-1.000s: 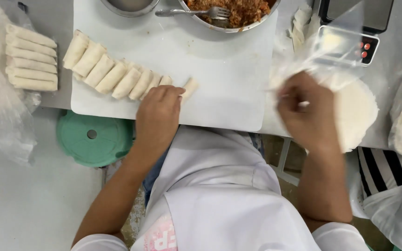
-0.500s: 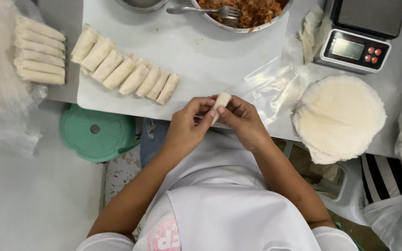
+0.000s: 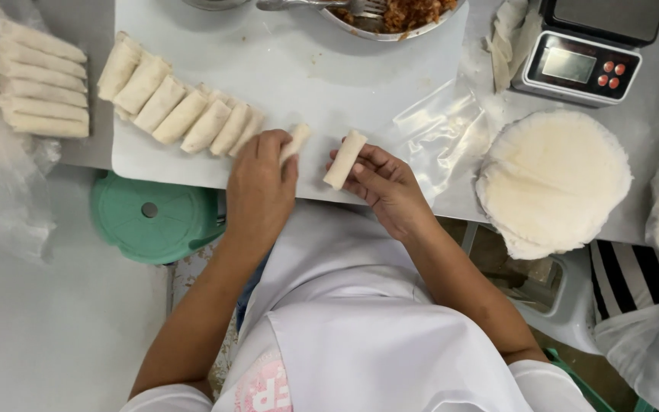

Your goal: The person places spring rolls into small plastic bags by hand.

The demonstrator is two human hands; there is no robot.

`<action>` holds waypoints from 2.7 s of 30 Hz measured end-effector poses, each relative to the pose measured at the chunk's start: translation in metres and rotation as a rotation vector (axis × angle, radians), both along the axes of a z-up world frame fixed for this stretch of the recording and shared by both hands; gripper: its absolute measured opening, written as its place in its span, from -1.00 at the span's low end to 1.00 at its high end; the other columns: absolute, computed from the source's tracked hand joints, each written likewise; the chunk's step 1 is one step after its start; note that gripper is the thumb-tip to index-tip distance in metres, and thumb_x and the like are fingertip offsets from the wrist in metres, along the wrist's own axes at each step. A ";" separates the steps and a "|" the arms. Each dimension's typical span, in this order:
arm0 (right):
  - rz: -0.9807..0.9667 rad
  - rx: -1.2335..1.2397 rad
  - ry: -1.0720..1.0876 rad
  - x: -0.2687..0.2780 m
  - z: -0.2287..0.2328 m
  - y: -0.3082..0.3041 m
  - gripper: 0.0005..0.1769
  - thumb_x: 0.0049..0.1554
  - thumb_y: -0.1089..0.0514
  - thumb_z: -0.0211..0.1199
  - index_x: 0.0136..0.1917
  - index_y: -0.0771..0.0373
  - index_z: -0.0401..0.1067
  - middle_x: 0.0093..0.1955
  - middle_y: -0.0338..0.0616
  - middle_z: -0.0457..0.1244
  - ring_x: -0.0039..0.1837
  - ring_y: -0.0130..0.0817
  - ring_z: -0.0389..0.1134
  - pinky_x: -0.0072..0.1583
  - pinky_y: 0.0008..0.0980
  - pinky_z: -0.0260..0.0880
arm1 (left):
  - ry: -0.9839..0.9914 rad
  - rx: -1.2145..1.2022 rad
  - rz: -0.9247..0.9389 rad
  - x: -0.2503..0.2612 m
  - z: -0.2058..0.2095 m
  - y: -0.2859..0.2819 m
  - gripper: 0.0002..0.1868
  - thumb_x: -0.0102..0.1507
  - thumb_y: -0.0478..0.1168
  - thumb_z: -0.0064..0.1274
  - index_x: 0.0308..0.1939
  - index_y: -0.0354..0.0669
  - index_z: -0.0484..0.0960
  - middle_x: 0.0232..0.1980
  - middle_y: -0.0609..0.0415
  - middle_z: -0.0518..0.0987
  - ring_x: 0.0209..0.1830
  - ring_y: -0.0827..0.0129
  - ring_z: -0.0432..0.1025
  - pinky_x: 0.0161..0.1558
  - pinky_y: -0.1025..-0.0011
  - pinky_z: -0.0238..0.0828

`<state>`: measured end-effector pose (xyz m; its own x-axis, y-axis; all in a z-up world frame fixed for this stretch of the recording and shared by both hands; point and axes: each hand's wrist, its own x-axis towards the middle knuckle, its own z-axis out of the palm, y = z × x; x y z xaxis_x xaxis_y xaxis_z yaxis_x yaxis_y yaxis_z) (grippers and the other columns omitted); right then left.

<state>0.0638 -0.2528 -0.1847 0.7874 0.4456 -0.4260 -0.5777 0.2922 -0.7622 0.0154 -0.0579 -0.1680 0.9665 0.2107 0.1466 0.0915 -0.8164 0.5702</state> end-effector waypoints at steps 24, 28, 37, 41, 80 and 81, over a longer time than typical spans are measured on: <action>-0.085 -0.171 -0.184 0.003 0.012 0.005 -0.60 0.17 0.25 0.37 0.26 0.40 0.45 -0.01 -0.07 0.34 0.02 -0.39 0.46 0.11 -0.33 0.62 | -0.062 -0.797 0.006 0.001 0.015 -0.028 -0.66 0.37 -0.28 0.14 0.24 -0.23 0.61 0.02 -0.17 0.70 0.00 0.23 0.62 -0.08 0.38 0.61; -0.093 -0.197 -0.199 0.003 0.014 0.009 -0.62 0.16 0.25 0.40 0.22 0.41 0.47 -0.06 -0.08 0.34 -0.04 -0.41 0.46 0.07 -0.38 0.62 | -0.078 -0.782 -0.015 0.002 0.020 -0.028 -0.69 0.40 -0.30 0.09 0.22 -0.29 0.62 0.13 -0.25 0.66 0.10 0.10 0.57 -0.03 0.31 0.60; -0.047 0.126 -0.174 -0.009 0.014 0.025 -0.51 0.42 -0.06 -0.01 0.49 0.23 0.15 0.40 -0.04 0.19 0.47 -0.23 0.20 0.47 -0.11 0.21 | -0.133 -0.697 -0.058 0.000 0.011 -0.050 -0.50 0.30 -0.34 0.24 0.32 -0.32 0.51 0.25 -0.27 0.58 0.21 -0.09 0.50 0.04 0.25 0.63; -0.052 0.085 -0.144 -0.006 0.010 0.035 -0.55 0.40 0.03 0.04 0.43 0.29 0.13 0.33 0.02 0.23 0.41 -0.15 0.29 0.40 -0.11 0.35 | -0.171 -0.433 -0.138 -0.008 0.000 -0.051 -0.54 0.47 -0.29 -0.08 0.47 -0.24 0.36 0.38 -0.28 0.36 0.36 -0.17 0.35 0.35 0.00 0.39; 0.045 0.159 -0.011 -0.004 -0.005 0.060 -0.48 0.31 0.21 0.18 0.47 0.32 0.16 0.26 -0.07 0.27 0.25 -0.31 0.40 0.34 -0.20 0.48 | -0.101 -0.639 0.097 -0.010 0.026 0.009 -0.76 0.35 -0.20 0.21 0.03 -0.24 0.64 -0.02 -0.05 0.68 -0.10 0.22 0.61 -0.11 0.32 0.54; 0.050 0.150 -0.012 -0.004 -0.012 0.058 -0.49 0.31 0.21 0.17 0.47 0.31 0.16 0.26 -0.07 0.27 0.25 -0.31 0.40 0.33 -0.21 0.48 | -0.111 -0.609 0.094 -0.010 0.023 0.009 -0.74 0.34 -0.19 0.25 0.04 -0.24 0.66 -0.02 -0.04 0.67 -0.12 0.24 0.60 -0.11 0.33 0.54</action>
<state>0.0598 -0.1945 -0.1970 0.7671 0.5425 -0.3423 -0.5856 0.3743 -0.7191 0.0054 -0.0493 -0.1450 0.9256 0.3717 0.0716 0.0610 -0.3330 0.9409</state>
